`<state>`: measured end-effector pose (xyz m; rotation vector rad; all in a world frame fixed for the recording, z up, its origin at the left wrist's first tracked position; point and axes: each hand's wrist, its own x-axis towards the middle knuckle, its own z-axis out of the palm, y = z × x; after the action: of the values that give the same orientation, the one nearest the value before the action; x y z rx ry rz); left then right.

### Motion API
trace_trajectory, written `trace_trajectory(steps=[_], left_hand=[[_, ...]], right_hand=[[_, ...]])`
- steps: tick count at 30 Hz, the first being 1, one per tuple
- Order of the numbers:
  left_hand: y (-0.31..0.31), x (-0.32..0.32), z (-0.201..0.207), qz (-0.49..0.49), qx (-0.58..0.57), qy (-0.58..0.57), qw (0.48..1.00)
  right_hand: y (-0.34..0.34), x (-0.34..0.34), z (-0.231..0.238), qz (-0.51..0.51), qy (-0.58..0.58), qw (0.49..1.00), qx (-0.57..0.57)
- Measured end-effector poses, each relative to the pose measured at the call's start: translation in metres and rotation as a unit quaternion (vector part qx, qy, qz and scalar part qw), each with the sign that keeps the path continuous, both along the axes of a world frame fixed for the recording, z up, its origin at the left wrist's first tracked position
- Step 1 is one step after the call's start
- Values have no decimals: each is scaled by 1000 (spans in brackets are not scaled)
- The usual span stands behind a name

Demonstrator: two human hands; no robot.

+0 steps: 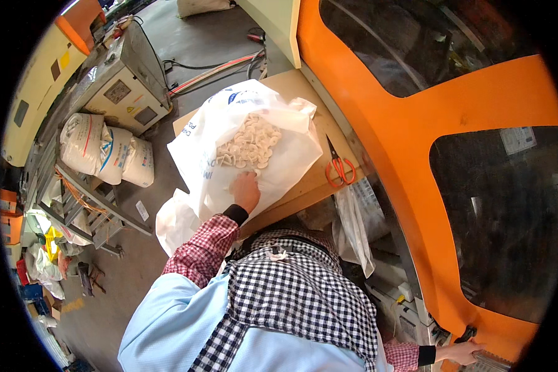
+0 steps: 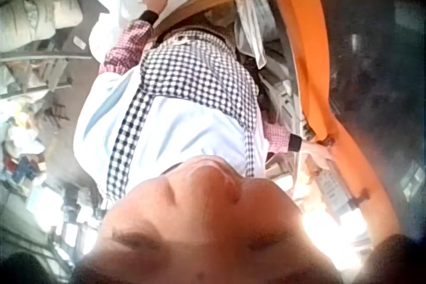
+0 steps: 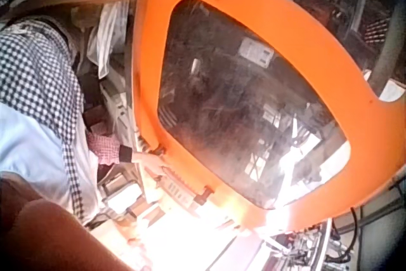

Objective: The person repeatedly opens an injection molding machine, removes a small white plastic component, and trims its excess material using scissors. The trimmed pieces are placed into a white bag on a nearby table. The person also operates the machine's control panel between cycles.

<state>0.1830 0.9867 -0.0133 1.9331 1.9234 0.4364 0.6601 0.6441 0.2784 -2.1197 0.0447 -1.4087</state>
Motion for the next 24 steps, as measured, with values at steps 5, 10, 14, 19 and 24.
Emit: trace_trajectory(steps=[5, 10, 14, 19, 24], left_hand=[[-10, 3, 14, 6, 39, 51, 998], [-15, 16, 32, -26, 95, 84, 992], [-41, 80, 93, -239, 100, -167, 951], [-76, 193, 211, -526, 91, -254, 806], [-98, 279, 277, -630, 217, -318, 674]], right_hand=[[-9, 4, -5, 0, 25, 1000, 6], [-3, 5, -14, 39, 37, 997, 49], [34, -30, -14, 216, 15, 967, 131], [76, -50, -40, 542, 59, 796, 263], [84, -56, -11, 553, -67, 830, 12]])
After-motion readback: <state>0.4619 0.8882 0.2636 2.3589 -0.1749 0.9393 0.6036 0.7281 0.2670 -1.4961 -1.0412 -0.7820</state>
